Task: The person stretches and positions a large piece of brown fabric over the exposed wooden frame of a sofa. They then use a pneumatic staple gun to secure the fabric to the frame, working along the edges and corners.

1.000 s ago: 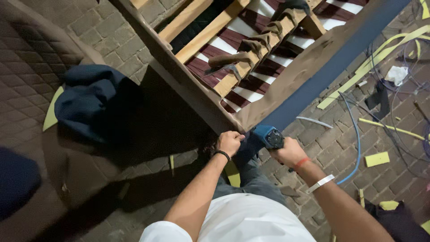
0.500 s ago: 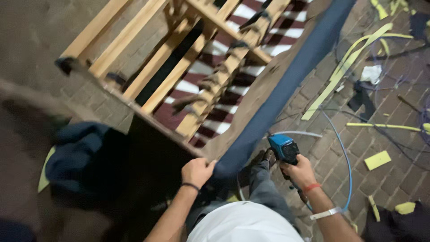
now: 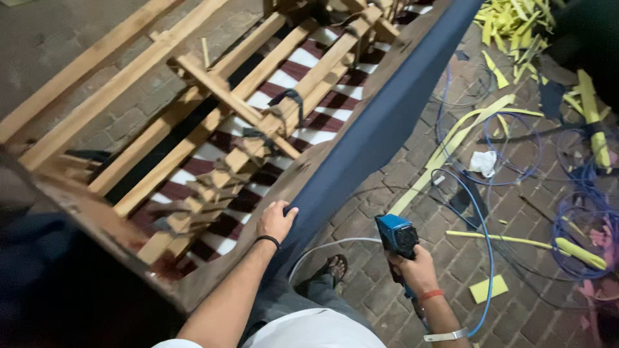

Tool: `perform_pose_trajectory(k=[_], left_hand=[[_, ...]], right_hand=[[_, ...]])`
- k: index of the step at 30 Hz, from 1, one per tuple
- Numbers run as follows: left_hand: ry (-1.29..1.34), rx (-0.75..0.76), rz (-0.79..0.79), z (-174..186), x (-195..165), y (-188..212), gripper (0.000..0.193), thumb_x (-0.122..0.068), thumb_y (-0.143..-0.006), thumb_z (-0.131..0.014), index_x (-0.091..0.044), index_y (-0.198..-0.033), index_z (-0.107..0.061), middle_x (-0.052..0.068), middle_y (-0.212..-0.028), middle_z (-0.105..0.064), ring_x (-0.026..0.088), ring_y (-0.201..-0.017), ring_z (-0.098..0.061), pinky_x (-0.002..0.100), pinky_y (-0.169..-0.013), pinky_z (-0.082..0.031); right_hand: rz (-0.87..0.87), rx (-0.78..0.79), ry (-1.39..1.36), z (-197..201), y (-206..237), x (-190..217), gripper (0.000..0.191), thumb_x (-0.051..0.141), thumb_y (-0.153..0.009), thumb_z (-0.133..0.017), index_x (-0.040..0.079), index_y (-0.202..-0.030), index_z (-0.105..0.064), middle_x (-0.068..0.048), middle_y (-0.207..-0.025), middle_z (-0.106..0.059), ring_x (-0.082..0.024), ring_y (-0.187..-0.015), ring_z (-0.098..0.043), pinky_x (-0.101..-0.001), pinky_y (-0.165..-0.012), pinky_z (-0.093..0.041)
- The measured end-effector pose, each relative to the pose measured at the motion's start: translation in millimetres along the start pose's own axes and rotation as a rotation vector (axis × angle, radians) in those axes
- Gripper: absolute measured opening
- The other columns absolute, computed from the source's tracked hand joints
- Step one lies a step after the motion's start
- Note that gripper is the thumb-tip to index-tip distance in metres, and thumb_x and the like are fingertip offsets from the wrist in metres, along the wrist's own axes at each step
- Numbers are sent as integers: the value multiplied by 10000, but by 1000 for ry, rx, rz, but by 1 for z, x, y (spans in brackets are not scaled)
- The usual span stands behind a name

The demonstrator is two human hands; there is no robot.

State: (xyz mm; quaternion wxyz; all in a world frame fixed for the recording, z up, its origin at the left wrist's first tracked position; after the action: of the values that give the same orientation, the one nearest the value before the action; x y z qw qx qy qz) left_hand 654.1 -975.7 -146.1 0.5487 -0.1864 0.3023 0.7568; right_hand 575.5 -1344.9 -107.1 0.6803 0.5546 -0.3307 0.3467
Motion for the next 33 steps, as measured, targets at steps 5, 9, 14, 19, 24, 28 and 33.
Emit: perform_pose_trajectory(k=[5, 9, 14, 19, 24, 28, 33], left_hand=[[-11, -9, 105, -19, -47, -38, 432, -484, -845, -724, -152, -1122, -744, 119, -1179, -720, 348, -1094, -666, 466, -909, -522], [77, -17, -43, -39, -86, -89, 466, -515, -868, -719, -125, -1124, -730, 177, -1088, -746, 370, -1046, -696, 470, -905, -541], [80, 61, -28, -76, -163, -172, 525, -586, -886, -667, -157, -1187, -695, 200, -1053, -738, 420, -992, -691, 520, -841, -540], [203, 1, -131, -90, -232, -232, 436, -548, -911, -647, -146, -1069, -704, 199, -982, -738, 434, -938, -688, 535, -782, -532], [281, -30, -156, -85, -239, -231, 331, -476, -945, -629, -159, -930, -723, 164, -882, -734, 409, -875, -690, 530, -722, -527], [203, -43, -136, -86, -225, -240, 285, -431, -954, -646, -160, -935, -729, 130, -864, -741, 386, -858, -694, 521, -725, -522], [81, 64, 47, -96, -206, -271, 251, -414, -919, -719, -171, -938, -778, 127, -893, -742, 361, -878, -697, 487, -739, -538]], right_hand=[[5, 17, 127, 26, -42, 22, 159, 41, -790, -802, -19, -783, -655, -49, -619, -596, -140, -517, -508, -329, -481, -380], [-24, -17, 153, 21, -87, 54, 167, 50, -777, -812, 15, -798, -650, -46, -645, -638, -130, -540, -550, -320, -491, -416], [8, -4, 234, 17, -136, 104, 151, 60, -762, -795, 23, -904, -763, -64, -680, -678, -131, -566, -586, -319, -511, -443], [133, -42, 458, 27, -182, 157, 242, 129, -740, -842, 33, -945, -758, -43, -734, -736, -105, -654, -630, -305, -597, -500], [150, -50, 512, 28, -211, 189, 288, 170, -712, -860, 29, -942, -758, -39, -726, -728, -112, -658, -647, -315, -612, -511], [-105, -17, 513, 26, -234, 205, 260, 172, -739, -864, 6, -912, -763, -86, -678, -686, -168, -591, -599, -374, -559, -471], [-71, 82, 549, 28, -269, 224, 300, 213, -754, -847, -15, -908, -729, -64, -664, -679, -161, -594, -605, -371, -563, -482]])
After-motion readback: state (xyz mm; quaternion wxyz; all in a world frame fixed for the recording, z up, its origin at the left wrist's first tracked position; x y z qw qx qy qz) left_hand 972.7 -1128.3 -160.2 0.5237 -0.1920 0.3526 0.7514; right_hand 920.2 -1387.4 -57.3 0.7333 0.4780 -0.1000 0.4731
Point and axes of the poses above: each hand's wrist, its own y-axis away from the middle knuckle, its own z-axis out of the back of the hand, x = y × z, the point moved 1 cm from there along -y, towards the middle knuckle
